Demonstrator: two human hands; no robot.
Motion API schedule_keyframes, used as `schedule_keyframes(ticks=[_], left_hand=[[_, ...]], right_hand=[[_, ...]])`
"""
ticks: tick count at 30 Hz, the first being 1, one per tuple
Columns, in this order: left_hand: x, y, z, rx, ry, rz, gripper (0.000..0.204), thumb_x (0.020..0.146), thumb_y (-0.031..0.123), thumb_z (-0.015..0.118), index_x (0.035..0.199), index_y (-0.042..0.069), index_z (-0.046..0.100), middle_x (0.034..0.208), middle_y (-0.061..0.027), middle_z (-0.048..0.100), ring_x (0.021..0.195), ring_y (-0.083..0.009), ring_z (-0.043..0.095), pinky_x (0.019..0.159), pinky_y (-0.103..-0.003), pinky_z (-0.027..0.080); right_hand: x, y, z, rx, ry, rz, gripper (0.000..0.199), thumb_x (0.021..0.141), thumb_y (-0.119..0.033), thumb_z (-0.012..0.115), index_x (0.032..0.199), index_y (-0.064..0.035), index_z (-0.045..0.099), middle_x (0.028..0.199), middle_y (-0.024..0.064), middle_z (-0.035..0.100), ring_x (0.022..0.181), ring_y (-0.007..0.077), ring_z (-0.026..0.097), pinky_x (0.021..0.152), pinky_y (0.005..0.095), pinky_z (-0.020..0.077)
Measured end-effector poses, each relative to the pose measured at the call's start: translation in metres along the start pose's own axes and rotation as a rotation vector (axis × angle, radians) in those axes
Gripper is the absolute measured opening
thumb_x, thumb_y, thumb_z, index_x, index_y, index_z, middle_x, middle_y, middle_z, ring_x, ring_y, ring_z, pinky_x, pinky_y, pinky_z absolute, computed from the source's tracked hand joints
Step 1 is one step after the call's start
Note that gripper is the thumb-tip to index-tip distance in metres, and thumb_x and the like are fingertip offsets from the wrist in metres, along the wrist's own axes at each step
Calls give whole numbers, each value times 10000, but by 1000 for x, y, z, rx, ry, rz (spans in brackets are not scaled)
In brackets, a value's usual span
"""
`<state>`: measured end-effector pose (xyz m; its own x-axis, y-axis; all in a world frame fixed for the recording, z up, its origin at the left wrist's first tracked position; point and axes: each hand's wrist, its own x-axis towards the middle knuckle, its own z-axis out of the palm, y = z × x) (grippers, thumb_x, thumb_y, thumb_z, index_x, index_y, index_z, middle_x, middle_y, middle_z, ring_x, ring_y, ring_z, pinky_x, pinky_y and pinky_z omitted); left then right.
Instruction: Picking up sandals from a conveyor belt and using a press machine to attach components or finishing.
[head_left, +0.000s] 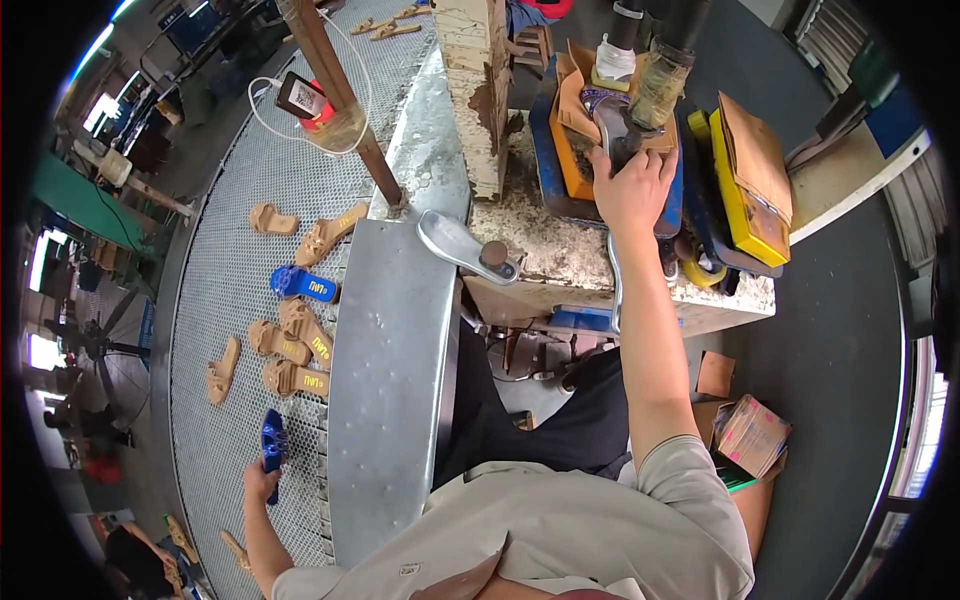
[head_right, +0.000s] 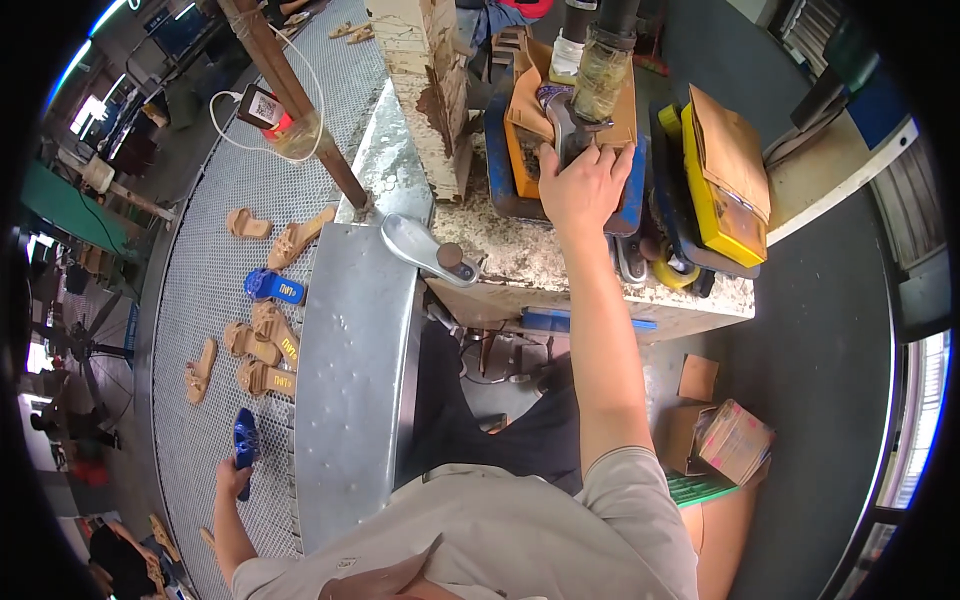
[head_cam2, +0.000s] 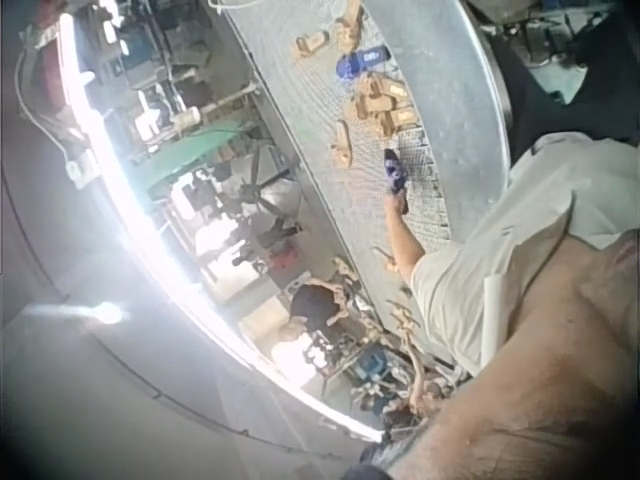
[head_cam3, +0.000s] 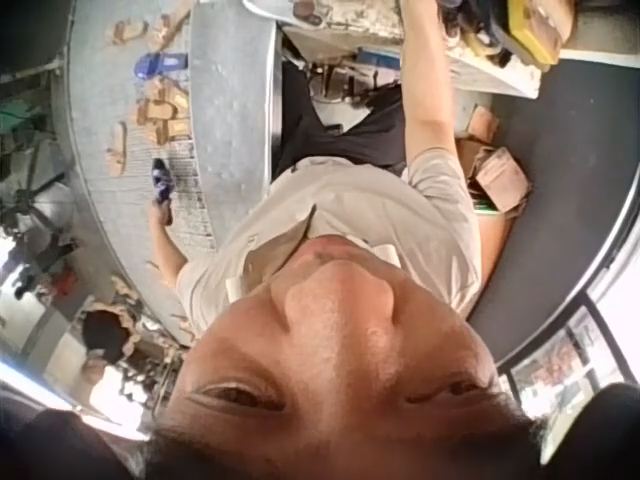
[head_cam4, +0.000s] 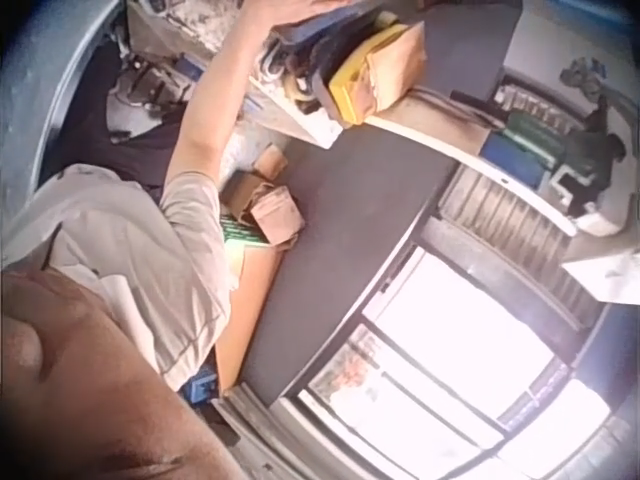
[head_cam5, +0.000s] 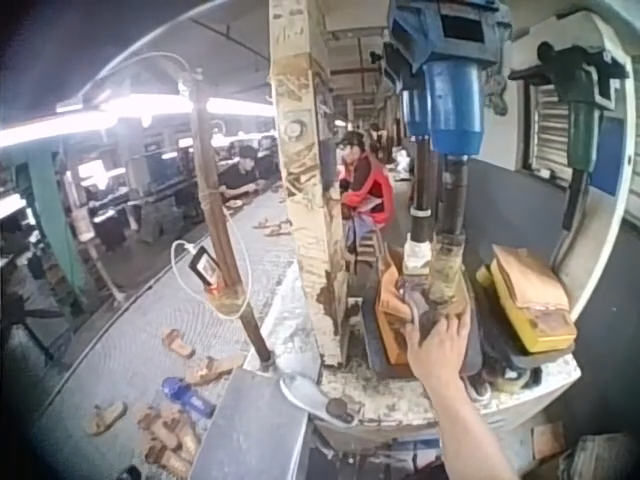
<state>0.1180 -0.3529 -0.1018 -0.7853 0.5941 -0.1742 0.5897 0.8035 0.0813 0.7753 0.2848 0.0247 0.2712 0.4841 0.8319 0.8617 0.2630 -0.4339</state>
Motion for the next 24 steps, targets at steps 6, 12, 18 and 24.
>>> schedule_keyframes(ticks=[6, 12, 18, 24], left_hand=[[-56, 14, 26, -882, 405, -21, 271, 889, 93, 681, 1149, 33, 726, 848, -72, 685, 702, -179, 663, 668, -337, 534], [-47, 99, 91, -1407, 417, -87, 226, 946, 195, 660, 1078, 11, 672, 851, -7, 627, 725, -133, 560, 658, -315, 462], [-64, 334, 92, -1830, 79, 139, 163, 935, 210, 737, 998, 81, 659, 835, -37, 655, 741, -168, 638, 681, -344, 523], [-89, 489, 93, -1990, -334, 357, 295, 982, 314, 724, 1147, 78, 663, 998, -56, 687, 901, -163, 670, 796, -340, 553]], right_hand=[[-5, -6, -8, -43, 11, -10, 723, 921, -537, 691, 1099, 164, 689, 1203, 347, 672, 1403, 521, 449, 1262, 523, 259], [-3, -24, -47, -69, -35, -81, 862, 879, -504, 741, 1316, 217, 563, 1348, 368, 612, 1342, 458, 543, 1221, 504, 333], [-31, 53, -8, -240, -52, -4, 813, 848, -597, 778, 1165, 137, 628, 1107, 293, 702, 1115, 480, 661, 1033, 535, 502], [-37, 64, 23, -219, -39, 119, 687, 821, -540, 806, 1092, 57, 601, 1012, 257, 714, 974, 451, 713, 890, 534, 572]])
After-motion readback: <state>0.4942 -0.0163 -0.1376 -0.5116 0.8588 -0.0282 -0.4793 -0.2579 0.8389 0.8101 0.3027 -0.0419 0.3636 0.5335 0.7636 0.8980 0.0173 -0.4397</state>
